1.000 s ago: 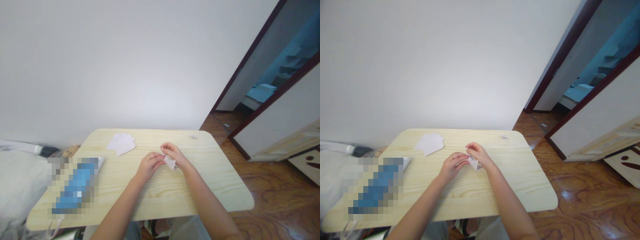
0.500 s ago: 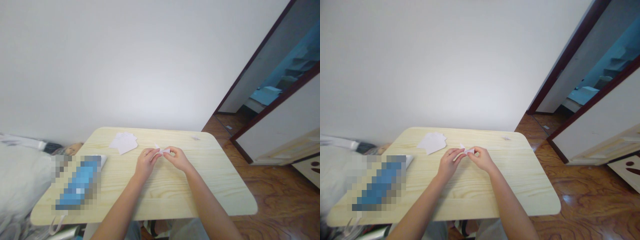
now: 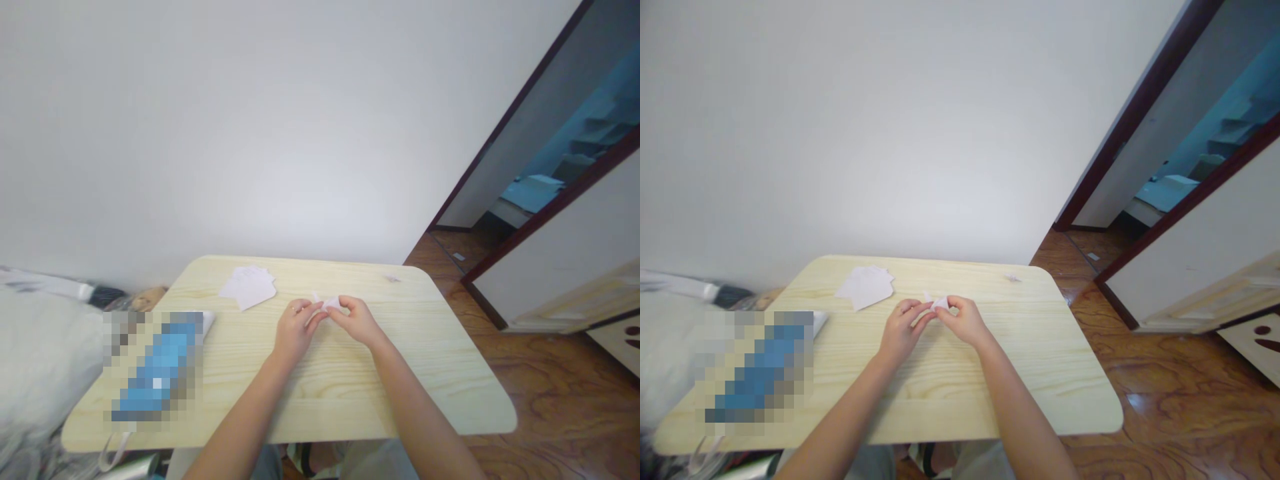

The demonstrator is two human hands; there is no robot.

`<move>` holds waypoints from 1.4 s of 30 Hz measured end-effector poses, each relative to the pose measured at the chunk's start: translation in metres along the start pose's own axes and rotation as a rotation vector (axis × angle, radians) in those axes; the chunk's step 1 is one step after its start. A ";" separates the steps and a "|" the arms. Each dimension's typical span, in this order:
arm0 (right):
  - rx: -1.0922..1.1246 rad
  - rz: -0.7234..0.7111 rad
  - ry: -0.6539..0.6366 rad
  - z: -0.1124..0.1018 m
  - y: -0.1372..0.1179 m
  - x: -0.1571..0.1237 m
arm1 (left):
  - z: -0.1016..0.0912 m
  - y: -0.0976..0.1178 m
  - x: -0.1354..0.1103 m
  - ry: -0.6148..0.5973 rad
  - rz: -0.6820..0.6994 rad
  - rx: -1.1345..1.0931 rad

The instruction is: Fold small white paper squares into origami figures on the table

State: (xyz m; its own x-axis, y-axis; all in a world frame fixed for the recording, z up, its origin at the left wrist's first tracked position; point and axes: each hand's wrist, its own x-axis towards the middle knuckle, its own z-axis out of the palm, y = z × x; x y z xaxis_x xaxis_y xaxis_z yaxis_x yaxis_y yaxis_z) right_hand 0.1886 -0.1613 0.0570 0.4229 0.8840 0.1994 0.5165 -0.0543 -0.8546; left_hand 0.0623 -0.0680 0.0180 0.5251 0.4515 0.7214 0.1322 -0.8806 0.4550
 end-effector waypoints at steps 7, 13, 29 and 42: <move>-0.076 -0.035 0.016 -0.001 0.003 -0.002 | -0.004 0.004 0.000 -0.166 -0.049 0.036; -0.014 -0.059 0.107 -0.007 0.003 0.000 | -0.006 0.007 0.003 -0.212 -0.034 0.049; 0.056 -0.038 0.143 -0.009 0.003 0.000 | 0.001 -0.001 0.001 -0.059 0.006 -0.010; -0.085 -0.161 0.119 -0.014 0.002 -0.003 | -0.008 0.007 0.005 -0.201 -0.019 0.048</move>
State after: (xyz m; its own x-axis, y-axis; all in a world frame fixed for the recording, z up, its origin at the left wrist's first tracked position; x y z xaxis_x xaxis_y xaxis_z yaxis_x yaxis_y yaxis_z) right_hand 0.1987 -0.1706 0.0616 0.4122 0.8236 0.3896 0.6430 0.0400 -0.7648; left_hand 0.0590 -0.0713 0.0289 0.6787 0.4345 0.5921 0.1810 -0.8803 0.4385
